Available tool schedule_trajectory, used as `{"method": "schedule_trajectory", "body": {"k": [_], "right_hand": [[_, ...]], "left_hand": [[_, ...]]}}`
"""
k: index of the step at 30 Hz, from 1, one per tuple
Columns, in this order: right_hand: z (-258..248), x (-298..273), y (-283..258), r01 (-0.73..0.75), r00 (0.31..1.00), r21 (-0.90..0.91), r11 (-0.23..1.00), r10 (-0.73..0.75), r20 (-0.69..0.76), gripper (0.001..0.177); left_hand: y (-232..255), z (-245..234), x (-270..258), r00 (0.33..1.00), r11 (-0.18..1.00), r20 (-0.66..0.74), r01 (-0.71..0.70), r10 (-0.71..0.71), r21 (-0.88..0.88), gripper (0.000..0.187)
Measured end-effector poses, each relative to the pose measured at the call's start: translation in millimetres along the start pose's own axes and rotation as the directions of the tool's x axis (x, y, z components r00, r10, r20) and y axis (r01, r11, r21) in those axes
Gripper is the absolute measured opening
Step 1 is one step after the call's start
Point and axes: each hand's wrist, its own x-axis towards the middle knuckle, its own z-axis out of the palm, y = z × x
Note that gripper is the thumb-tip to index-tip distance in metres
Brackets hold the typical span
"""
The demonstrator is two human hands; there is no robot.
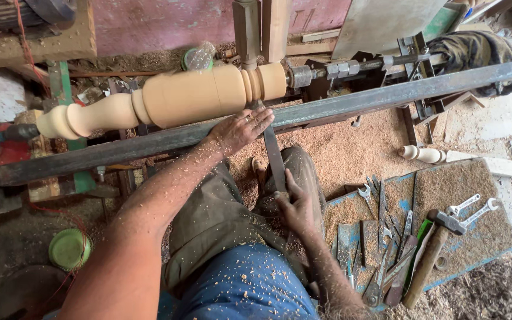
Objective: The person shapes a wooden workpiece on a lathe using a chisel and a file. They first use a chisel to carve detail into the spinning wood and then use a flat file to smooth the surface.
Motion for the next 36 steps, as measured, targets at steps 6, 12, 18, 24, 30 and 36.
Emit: {"method": "schedule_trajectory", "body": {"k": [6,12,18,24,30,36], "right_hand": [[-40.5,13.5,-16.2,-0.029,0.997,-0.107,0.994,0.036,0.067,0.071],[-35.8,17.7,-24.2,-0.017,0.999,-0.209,0.978,0.024,0.029,0.071],[21.5,-8.4,-5.9,-0.079,0.994,0.005,0.997,0.079,-0.071,0.076],[9.9,-26.9,-10.7,0.383,0.846,-0.423,0.821,-0.496,-0.195,0.076],[-11.0,-30.9,-40.9,0.07,0.985,-0.422,0.904,-0.129,-0.114,0.074],[-14.1,-11.0,-18.3,-0.046,0.998,-0.257,0.965,0.036,-0.045,0.078]], "left_hand": [[-0.9,-10.4,-0.4,1.0,0.991,0.029,-0.01,0.006,0.13,0.063],[-2.2,-9.0,2.0,0.999,0.982,0.045,-0.033,0.025,0.188,0.063],[-0.1,-2.5,-0.2,0.997,0.977,0.062,-0.061,0.049,0.204,0.069],[11.6,-11.4,0.4,0.998,0.998,-0.034,-0.052,0.054,0.045,0.066],[6.7,-8.5,14.4,0.984,0.964,0.061,-0.177,0.168,0.196,0.066],[7.5,-1.3,11.0,0.989,0.951,0.03,-0.149,0.147,0.272,0.058]]}}
